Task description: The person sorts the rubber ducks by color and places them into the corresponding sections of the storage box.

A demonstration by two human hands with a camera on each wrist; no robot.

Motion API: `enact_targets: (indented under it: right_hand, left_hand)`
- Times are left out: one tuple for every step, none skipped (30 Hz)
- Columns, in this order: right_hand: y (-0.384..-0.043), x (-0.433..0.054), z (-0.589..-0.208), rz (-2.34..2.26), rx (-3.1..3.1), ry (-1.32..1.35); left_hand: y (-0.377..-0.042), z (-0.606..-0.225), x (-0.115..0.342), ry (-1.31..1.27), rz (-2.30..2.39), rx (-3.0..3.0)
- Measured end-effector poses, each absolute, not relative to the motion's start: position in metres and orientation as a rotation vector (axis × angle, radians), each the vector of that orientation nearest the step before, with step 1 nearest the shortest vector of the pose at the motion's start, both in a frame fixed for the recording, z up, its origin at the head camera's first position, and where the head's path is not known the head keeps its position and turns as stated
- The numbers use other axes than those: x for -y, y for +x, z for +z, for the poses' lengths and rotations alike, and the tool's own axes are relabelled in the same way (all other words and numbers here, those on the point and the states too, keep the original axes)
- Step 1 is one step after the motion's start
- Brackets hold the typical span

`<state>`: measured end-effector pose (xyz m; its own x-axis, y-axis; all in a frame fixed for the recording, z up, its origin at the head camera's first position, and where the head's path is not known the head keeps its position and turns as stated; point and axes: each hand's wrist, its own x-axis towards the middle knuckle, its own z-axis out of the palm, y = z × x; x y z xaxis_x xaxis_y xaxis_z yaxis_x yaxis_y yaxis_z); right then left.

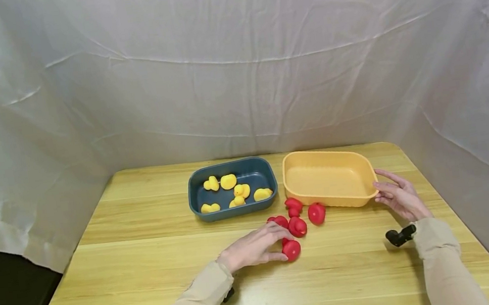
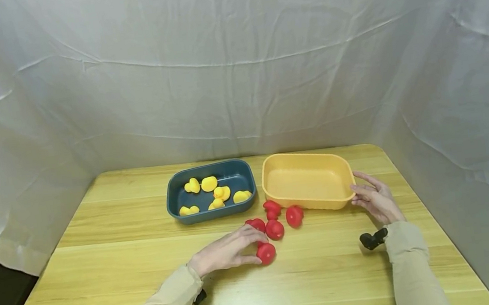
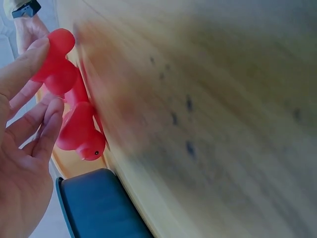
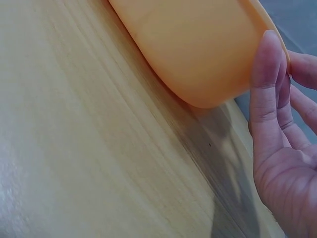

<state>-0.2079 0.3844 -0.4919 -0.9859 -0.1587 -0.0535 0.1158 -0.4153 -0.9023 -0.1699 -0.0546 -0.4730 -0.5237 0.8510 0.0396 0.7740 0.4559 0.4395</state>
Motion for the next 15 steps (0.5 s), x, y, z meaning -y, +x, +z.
enact_targets:
  right_hand:
    - [-0.2078, -0.3842, -0.4916, -2.514, -1.597, -0.057]
    - [-0.2077, -0.3839, -0.4913, -2.515, -1.597, -0.055]
    - [-0.2074, -0.3836, -0.4910, -2.516, -1.595, -0.054]
    - [-0.2073, -0.3835, -0.4909, -2.516, -1.595, -0.051]
    - [-0.2071, -0.3834, -0.4908, -2.517, -1.596, -0.050]
    - [-0.2069, -0.3832, -0.4907, -2.518, -1.595, -0.049]
    - [-0.2068, -0.3832, -0.4907, -2.520, -1.592, -0.051]
    - [-0.2066, -0.3833, -0.4909, -2.520, -1.593, -0.054]
    - [-0.2065, -0.3833, -0.4909, -2.519, -1.594, -0.057]
    - [-0.2065, -0.3833, -0.4911, -2.519, -1.595, -0.060]
    - [-0.2065, -0.3833, -0.4912, -2.519, -1.595, -0.061]
    - [-0.2065, -0.3833, -0.4913, -2.522, -1.591, -0.063]
    - [-0.2066, -0.3832, -0.4914, -2.523, -1.588, -0.064]
    - [-0.2067, -0.3832, -0.4916, -2.524, -1.586, -0.064]
    - [-0.2068, -0.3830, -0.4916, -2.525, -1.584, -0.063]
  left_hand:
    - [-0.1699, -0.4723, 0.0550, 1.414, 0.621, -2.517]
    - [-0.1699, -0.4717, 0.0554, 1.408, 0.628, -2.517]
    - [-0.1699, -0.4707, 0.0558, 1.400, 0.638, -2.517]
    - [-0.1701, -0.4702, 0.0562, 1.395, 0.645, -2.518]
    - [-0.1704, -0.4699, 0.0567, 1.389, 0.655, -2.518]
    - [-0.1705, -0.4691, 0.0572, 1.380, 0.668, -2.516]
    - [-0.1709, -0.4689, 0.0577, 1.374, 0.678, -2.518]
    - [-0.1711, -0.4687, 0.0581, 1.371, 0.687, -2.520]
    - [-0.1711, -0.4682, 0.0585, 1.364, 0.697, -2.521]
    - [-0.1713, -0.4682, 0.0590, 1.360, 0.703, -2.524]
    - [-0.1713, -0.4677, 0.0594, 1.355, 0.712, -2.526]
    - [-0.1713, -0.4672, 0.0597, 1.353, 0.719, -2.531]
    - [-0.1715, -0.4669, 0.0600, 1.351, 0.725, -2.535]
    - [-0.1714, -0.4664, 0.0604, 1.347, 0.739, -2.537]
    - [-0.1715, -0.4660, 0.0607, 1.344, 0.755, -2.538]
